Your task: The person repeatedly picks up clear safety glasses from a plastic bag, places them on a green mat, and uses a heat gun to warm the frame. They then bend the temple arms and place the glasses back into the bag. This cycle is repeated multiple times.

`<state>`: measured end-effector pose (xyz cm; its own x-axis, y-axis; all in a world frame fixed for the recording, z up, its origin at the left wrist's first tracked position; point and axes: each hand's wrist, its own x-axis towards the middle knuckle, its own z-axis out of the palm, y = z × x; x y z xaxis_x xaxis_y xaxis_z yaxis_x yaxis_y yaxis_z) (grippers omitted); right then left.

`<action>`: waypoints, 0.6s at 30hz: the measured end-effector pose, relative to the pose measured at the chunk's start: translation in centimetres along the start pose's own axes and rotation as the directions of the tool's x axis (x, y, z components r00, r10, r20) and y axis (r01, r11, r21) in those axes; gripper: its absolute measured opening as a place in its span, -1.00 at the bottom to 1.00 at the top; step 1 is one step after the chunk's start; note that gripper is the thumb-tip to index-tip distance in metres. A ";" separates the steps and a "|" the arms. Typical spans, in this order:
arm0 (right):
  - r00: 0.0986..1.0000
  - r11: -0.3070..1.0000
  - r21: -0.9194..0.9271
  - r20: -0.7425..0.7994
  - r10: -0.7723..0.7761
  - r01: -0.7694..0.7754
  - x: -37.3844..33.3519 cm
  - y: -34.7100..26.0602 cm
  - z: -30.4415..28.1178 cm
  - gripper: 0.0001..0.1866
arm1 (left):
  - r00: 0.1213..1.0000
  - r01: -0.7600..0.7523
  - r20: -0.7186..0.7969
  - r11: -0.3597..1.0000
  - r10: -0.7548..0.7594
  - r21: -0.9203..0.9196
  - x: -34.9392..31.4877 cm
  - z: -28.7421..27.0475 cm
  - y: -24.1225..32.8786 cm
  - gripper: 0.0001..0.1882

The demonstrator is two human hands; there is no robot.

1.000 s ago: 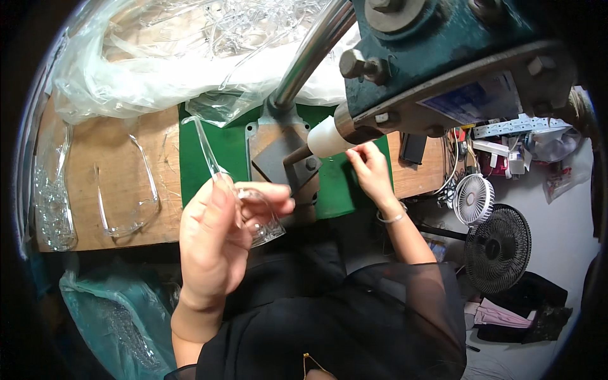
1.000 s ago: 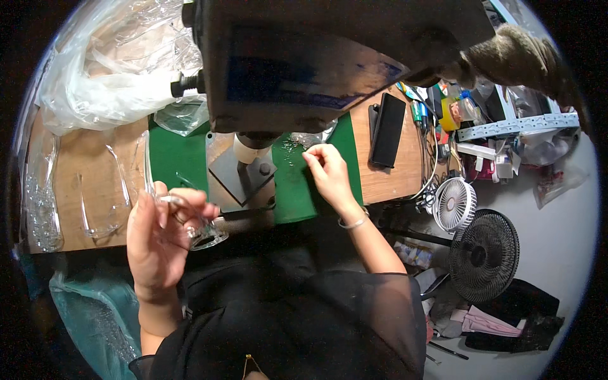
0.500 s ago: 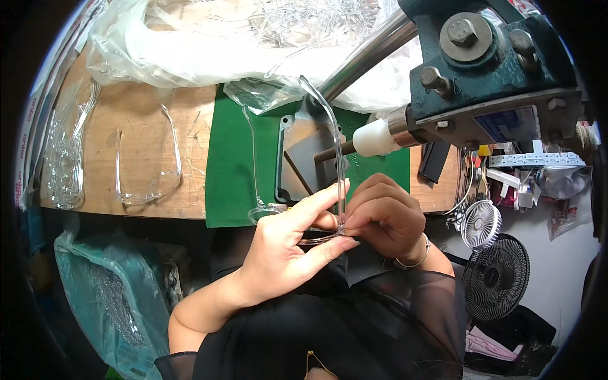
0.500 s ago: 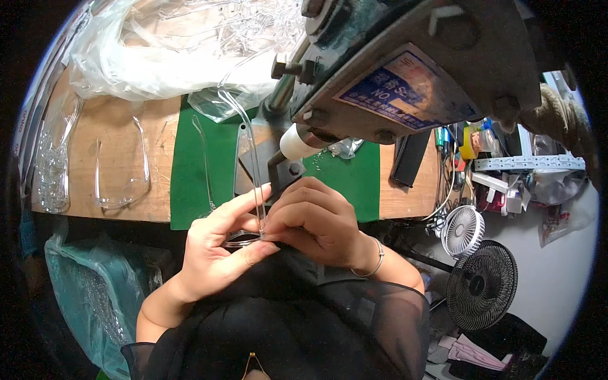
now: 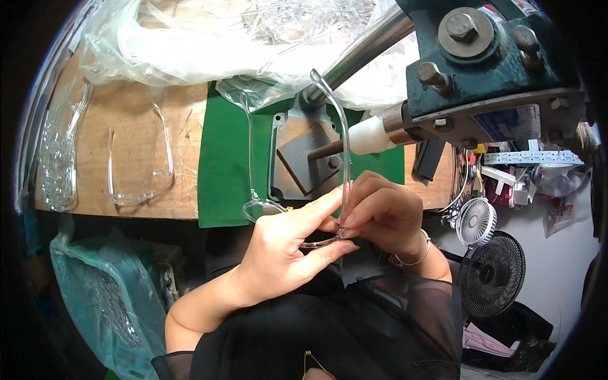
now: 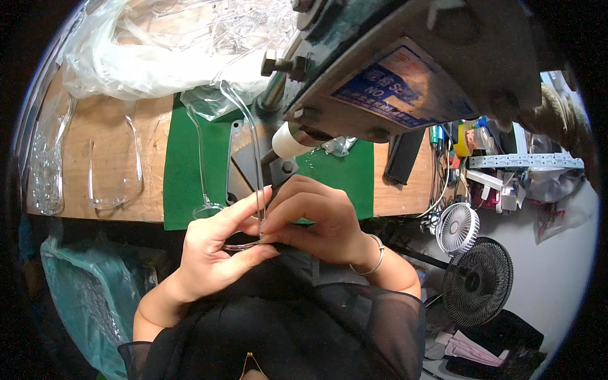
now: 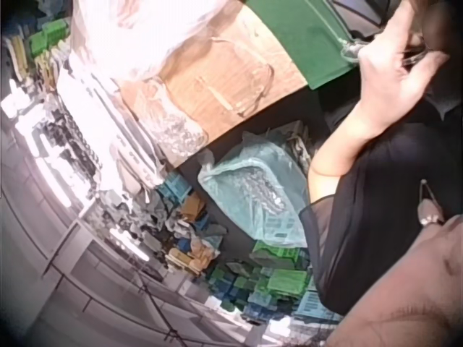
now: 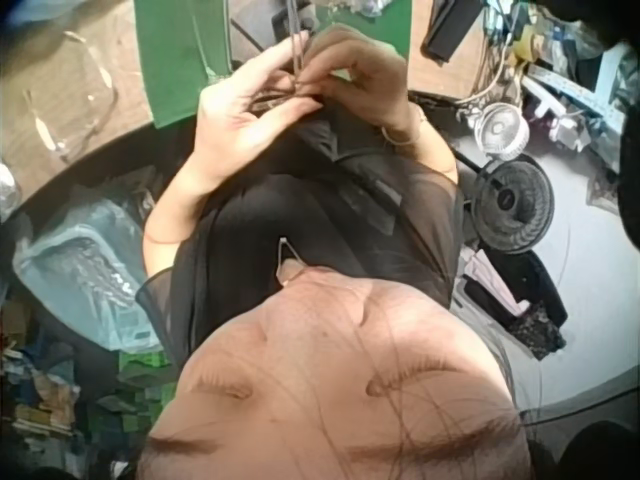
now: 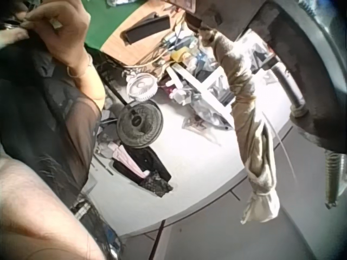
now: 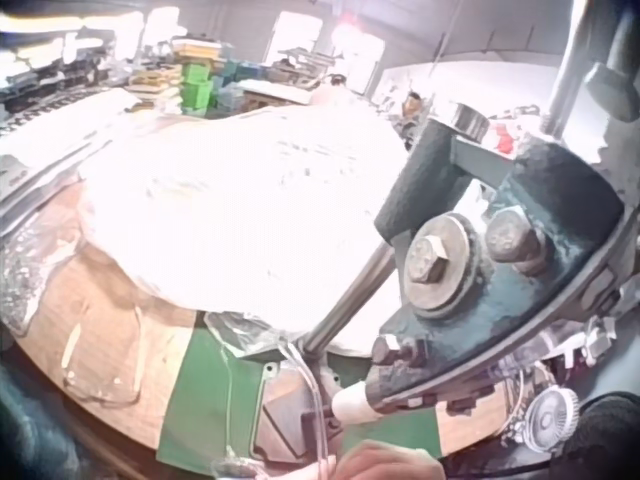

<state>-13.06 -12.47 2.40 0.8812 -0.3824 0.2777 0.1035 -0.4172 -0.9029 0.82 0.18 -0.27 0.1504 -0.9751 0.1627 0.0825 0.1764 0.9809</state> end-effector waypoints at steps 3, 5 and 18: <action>1.000 1.000 0.008 0.011 0.011 -0.011 0.0 -0.1 0.0 -0.82 | 1.000 -0.012 -0.017 1.000 0.011 -0.019 -0.1 0.0 0.0 -0.35; 0.999 0.998 -0.051 -0.002 -0.048 0.048 0.1 -0.1 0.0 -0.83 | 0.999 -0.021 -0.044 0.995 0.016 -0.097 0.0 0.4 -0.3 -0.34; 0.758 0.823 -0.140 -0.329 -0.563 0.551 5.7 -15.0 -7.6 -0.39 | 0.947 -0.158 -0.291 0.986 0.136 -0.053 6.6 1.9 0.0 -0.48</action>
<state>-13.11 -14.61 20.02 0.4580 -0.3262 0.8269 0.5059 -0.6692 -0.5442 -0.02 -6.53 1.02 0.4406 -0.8603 0.2563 0.1093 0.3348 0.9359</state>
